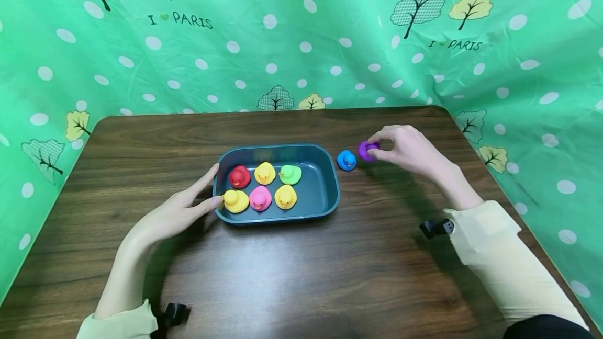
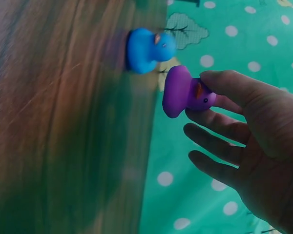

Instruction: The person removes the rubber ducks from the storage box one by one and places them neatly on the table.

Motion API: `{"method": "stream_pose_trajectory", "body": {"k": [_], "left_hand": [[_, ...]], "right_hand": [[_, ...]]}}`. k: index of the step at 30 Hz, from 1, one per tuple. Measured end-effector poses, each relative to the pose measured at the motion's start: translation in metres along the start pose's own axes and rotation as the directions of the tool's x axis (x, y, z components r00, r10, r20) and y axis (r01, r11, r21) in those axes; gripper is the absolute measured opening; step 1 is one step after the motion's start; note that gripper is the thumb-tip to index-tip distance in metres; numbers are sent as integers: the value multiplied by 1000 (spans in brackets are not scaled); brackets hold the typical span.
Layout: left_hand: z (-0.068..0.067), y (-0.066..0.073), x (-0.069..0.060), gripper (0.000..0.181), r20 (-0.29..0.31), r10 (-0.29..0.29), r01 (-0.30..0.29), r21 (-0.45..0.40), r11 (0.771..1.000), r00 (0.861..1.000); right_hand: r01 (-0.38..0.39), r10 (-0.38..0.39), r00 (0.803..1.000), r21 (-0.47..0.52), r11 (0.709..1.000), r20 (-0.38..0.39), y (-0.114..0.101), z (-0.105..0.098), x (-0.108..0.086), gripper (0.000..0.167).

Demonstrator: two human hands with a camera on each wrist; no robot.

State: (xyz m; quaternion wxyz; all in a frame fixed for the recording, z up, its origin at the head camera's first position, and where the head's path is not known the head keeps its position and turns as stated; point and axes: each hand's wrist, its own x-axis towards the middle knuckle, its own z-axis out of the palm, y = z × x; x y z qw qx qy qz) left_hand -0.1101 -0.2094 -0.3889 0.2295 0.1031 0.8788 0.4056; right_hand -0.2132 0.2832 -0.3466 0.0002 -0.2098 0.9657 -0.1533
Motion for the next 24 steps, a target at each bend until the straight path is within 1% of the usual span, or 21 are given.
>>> {"method": "stream_pose_trajectory", "body": {"k": [5, 12, 24], "left_hand": [[0, 0, 0, 74, 2, 6, -6, -3, 1000, 1000], [-1, 0, 0, 75, 5, 20, -20, 3, 1000, 1000], [-1, 1, 0, 75, 7, 20, -20, 2, 1000, 1000]], "right_hand": [[-36, 36, 999, 12, 999, 22, 9, 5, 1, 22], [-70, 68, 997, 39, 997, 44, 16, 13, 1, 24], [-61, 59, 996, 26, 998, 62, 22, 21, 2, 22]]}}
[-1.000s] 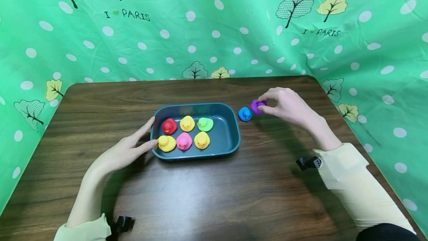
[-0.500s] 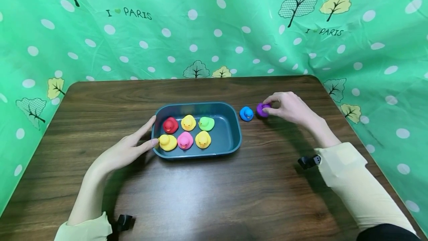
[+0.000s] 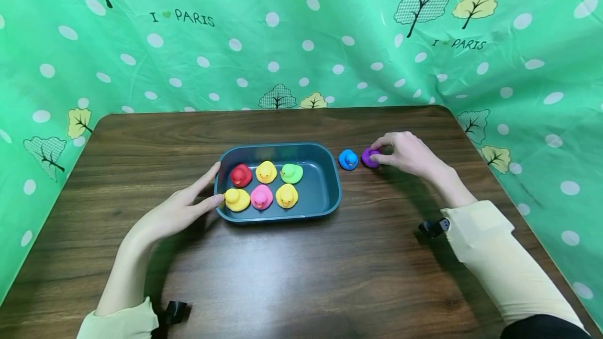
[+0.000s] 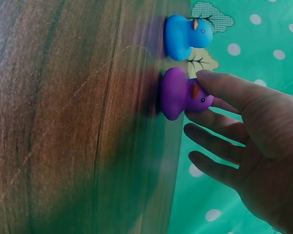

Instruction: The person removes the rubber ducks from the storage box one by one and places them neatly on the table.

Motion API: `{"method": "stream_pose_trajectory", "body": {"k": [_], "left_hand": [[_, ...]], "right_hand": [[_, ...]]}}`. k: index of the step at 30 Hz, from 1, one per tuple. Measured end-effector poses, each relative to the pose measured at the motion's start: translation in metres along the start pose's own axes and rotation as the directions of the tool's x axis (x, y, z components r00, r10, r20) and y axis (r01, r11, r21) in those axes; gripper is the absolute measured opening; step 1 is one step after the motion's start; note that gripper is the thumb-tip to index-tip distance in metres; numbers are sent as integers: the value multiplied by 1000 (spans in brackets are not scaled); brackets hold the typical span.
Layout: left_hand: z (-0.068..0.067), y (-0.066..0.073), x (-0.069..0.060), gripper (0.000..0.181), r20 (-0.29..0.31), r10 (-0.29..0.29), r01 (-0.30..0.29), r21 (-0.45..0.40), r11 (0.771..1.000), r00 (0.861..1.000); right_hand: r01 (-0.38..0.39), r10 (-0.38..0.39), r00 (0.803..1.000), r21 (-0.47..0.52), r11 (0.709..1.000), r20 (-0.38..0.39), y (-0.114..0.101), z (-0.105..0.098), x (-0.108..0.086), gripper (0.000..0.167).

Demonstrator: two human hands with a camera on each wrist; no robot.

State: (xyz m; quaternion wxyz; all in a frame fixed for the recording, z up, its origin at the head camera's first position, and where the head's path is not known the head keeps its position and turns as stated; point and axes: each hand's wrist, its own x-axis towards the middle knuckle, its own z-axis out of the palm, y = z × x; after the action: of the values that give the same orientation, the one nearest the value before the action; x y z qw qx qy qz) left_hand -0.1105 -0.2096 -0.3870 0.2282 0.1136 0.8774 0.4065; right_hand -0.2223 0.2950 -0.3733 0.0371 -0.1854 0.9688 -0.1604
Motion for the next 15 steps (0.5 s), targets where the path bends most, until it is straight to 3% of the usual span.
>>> {"method": "stream_pose_trajectory", "body": {"k": [15], "left_hand": [[0, 0, -1, 75, -1, -3, 3, 9, 1000, 1000]], "right_hand": [[-8, 7, 1000, 43, 999, 13, 3, 7, 1, 24]]}}
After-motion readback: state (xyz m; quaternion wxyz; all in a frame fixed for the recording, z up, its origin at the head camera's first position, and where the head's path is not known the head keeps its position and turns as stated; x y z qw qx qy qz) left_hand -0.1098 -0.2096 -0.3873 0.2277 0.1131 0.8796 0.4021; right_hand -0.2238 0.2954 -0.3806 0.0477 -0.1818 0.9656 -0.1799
